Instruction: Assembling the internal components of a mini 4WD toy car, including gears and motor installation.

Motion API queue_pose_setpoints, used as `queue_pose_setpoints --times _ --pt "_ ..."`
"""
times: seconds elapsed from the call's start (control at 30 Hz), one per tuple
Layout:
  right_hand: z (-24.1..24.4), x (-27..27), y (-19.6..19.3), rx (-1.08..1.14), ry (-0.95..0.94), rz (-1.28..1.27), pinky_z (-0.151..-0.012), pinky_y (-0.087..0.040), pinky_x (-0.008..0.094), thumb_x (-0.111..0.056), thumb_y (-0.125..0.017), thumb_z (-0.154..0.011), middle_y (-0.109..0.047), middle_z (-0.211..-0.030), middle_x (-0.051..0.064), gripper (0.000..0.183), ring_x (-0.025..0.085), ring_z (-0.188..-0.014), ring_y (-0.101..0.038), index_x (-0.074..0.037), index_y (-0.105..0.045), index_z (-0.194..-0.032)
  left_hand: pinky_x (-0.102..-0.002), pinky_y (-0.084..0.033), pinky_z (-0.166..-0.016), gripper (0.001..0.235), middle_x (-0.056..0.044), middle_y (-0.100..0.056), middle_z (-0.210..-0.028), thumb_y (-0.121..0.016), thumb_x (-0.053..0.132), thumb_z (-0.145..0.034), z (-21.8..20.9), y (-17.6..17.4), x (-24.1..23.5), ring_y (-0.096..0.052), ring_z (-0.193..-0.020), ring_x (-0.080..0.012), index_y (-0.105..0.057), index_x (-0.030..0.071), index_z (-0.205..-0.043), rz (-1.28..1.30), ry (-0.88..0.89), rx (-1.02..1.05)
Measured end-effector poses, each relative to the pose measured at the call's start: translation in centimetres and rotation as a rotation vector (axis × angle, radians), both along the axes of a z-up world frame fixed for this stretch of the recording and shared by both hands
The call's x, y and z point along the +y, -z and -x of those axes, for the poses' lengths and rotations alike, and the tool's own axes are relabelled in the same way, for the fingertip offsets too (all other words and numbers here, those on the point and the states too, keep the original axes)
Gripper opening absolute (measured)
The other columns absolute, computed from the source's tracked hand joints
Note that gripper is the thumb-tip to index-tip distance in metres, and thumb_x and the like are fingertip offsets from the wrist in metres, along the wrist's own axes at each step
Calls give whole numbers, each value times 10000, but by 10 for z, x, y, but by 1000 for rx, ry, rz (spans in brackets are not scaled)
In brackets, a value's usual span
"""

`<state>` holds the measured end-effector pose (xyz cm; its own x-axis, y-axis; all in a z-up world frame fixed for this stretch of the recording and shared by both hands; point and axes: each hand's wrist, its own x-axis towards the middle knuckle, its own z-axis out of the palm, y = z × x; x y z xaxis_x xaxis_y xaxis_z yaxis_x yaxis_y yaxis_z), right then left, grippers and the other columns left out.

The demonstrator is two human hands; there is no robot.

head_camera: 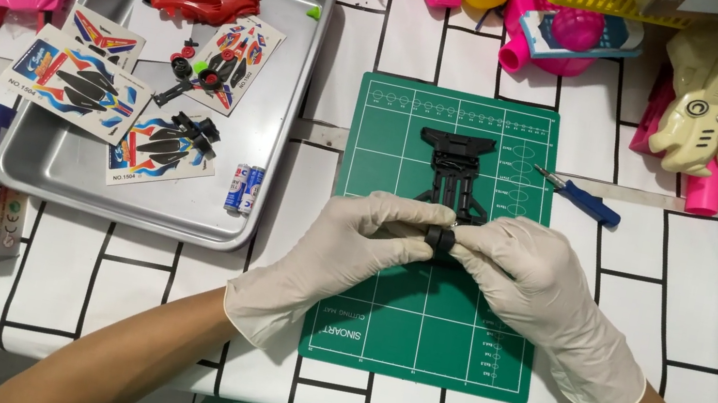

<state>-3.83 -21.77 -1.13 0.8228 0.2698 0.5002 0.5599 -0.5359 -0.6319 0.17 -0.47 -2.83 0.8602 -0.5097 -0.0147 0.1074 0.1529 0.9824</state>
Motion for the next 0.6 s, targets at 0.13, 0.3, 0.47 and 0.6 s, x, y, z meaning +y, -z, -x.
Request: queue_pose_setpoints --times 0.13,0.3,0.47,0.6 --pt "1 -2 5 2 -1 13 -570 -519 335 5 -746 -883 -703 -670 47 122 235 -580 -691 -53 -788 -982 -266 -626 -868 390 -149 -766 -1069 -826 -10 -825 1 -2 1 -758 -966 -175 -754 31 -1206 4 3 1" --pt "4 1 2 56 -2 -20 -575 -522 329 1 -731 -889 -691 -656 48 126 222 -562 -674 -57 -791 -984 -285 -626 -857 400 -169 -761 -1064 -835 -14 -811 3 -1 1 -741 -983 -199 -761 36 -1200 13 -7 -10" --pt "4 -1 2 89 -18 -42 -567 -529 327 1 -729 -887 -696 -650 49 127 222 -563 -684 -63 -793 -976 -274 -627 -847 397 -159 -766 -1057 -842 -11 -804 1 -2 2 -740 -966 -181 -771 51 -1189 -8 -17 -47" --pt "4 1 0 93 -28 -48 -576 -526 310 -12 -721 -896 -675 -634 18 151 191 -555 -670 -84 -802 -1002 -249 -628 -826 401 -149 -771 -1035 -856 -10 -787 3 0 0 -737 -943 -153 -775 54 -1175 -1 -37 -47"
